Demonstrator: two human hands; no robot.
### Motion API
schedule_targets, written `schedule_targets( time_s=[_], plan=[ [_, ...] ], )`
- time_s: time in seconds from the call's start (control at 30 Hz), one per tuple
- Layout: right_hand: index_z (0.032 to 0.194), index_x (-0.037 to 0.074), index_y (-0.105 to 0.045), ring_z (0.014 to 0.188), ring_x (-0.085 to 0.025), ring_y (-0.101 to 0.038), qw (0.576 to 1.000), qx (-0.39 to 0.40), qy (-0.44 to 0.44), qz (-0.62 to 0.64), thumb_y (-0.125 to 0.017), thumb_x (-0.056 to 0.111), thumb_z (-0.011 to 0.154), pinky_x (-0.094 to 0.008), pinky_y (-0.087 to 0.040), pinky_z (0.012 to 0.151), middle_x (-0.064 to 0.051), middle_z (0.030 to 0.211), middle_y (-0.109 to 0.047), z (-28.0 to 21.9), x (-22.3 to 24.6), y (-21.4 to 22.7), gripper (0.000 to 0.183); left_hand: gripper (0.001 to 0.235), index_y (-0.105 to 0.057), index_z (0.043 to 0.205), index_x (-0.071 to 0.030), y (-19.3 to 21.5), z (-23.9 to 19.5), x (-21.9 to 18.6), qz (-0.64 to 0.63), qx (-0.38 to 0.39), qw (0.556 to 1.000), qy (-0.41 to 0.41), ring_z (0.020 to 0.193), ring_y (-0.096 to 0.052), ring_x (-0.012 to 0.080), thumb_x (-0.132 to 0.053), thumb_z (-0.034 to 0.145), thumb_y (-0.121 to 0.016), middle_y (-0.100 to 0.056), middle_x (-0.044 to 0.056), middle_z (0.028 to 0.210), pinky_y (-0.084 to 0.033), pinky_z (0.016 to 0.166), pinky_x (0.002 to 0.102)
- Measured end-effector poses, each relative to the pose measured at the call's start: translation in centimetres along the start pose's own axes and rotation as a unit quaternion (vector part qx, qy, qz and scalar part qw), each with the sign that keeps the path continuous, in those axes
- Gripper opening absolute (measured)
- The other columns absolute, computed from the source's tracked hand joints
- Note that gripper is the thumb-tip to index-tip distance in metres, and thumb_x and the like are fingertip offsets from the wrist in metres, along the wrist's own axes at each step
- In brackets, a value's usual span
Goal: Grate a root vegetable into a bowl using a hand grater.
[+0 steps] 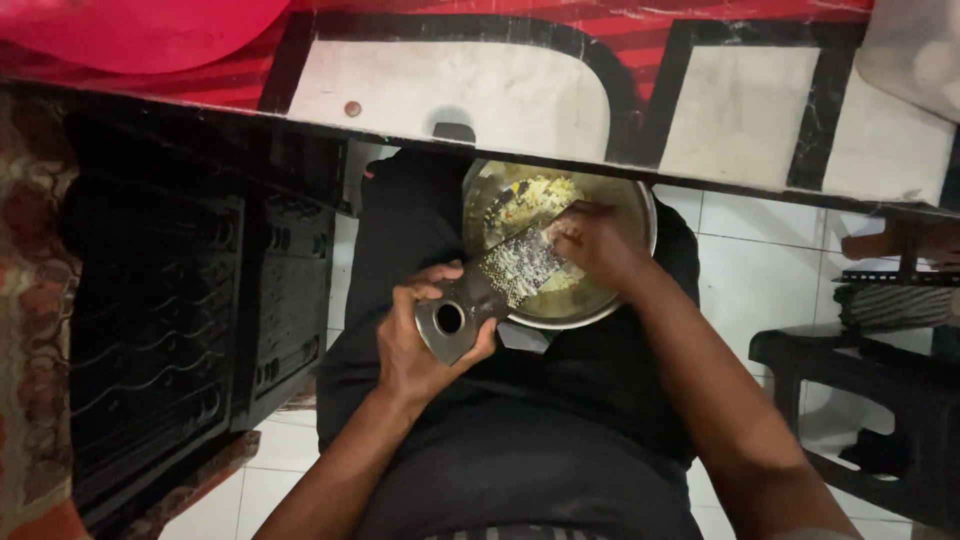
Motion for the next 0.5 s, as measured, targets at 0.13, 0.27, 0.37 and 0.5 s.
schedule_targets(
  time_s=[0.13, 0.27, 0.37, 0.5],
  plan=[
    [0.108, 0.012, -0.076, 0.077, -0.026, -0.074, 0.994, -0.011, -0.089, 0.067, -0.074, 0.029, 0.092, -0.04, -0.057, 0.072, -0.011, 0.092, -0.076, 2.1, -0.2, 1.5, 0.023, 0.066, -0.04, 0.109, -0.005, 0.2, 0.2, 0.0, -0.003, -0.01, 1.0, 0.022, 0.117, -0.073, 0.0303, -0.024, 0.075, -0.092, -0.069, 0.018, 0.123, -0.063, 0.094, 0.037],
    [0.107, 0.011, -0.077, 0.09, -0.036, -0.07, 0.997, -0.065, 0.041, -0.02, -0.072, 0.029, 0.095, -0.049, -0.055, 0.081, -0.016, 0.098, -0.074, 5.6, 0.5, 0.7, 0.022, 0.064, -0.039, 0.11, -0.006, 0.2, 0.2, -0.4, -0.019, -0.007, 1.0, 0.011, 0.12, -0.072, 0.0304, -0.024, 0.078, -0.092, -0.068, 0.017, 0.125, -0.064, 0.096, 0.037],
    [0.109, 0.011, -0.077, 0.096, -0.038, -0.068, 0.998, -0.004, 0.016, -0.063, -0.072, 0.032, 0.092, -0.052, -0.052, 0.086, -0.019, 0.103, -0.073, 8.8, -2.1, -2.7, 0.027, 0.064, -0.039, 0.109, -0.006, 0.2, 0.3, -0.2, -0.013, -0.008, 1.0, 0.012, 0.119, -0.072, 0.0299, -0.025, 0.076, -0.092, -0.068, 0.017, 0.125, -0.063, 0.095, 0.037],
    [0.118, 0.006, -0.073, 0.106, -0.04, -0.066, 0.992, -0.003, 0.076, -0.097, -0.073, 0.031, 0.089, -0.053, -0.049, 0.094, -0.021, 0.113, -0.07, 9.9, -1.8, -4.1, 0.038, 0.065, -0.039, 0.112, -0.007, -0.2, -0.2, -0.1, -0.006, 0.0, 1.0, -0.011, 0.12, -0.071, 0.0316, -0.026, 0.079, -0.092, -0.066, 0.018, 0.126, -0.064, 0.098, 0.038]
  ],
)
Point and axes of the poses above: each hand's wrist, its own z-axis towards the middle knuckle, its own y-axis out of the back of the hand, x = y × z, the point moved 9 cm from there along z, towards the middle knuckle
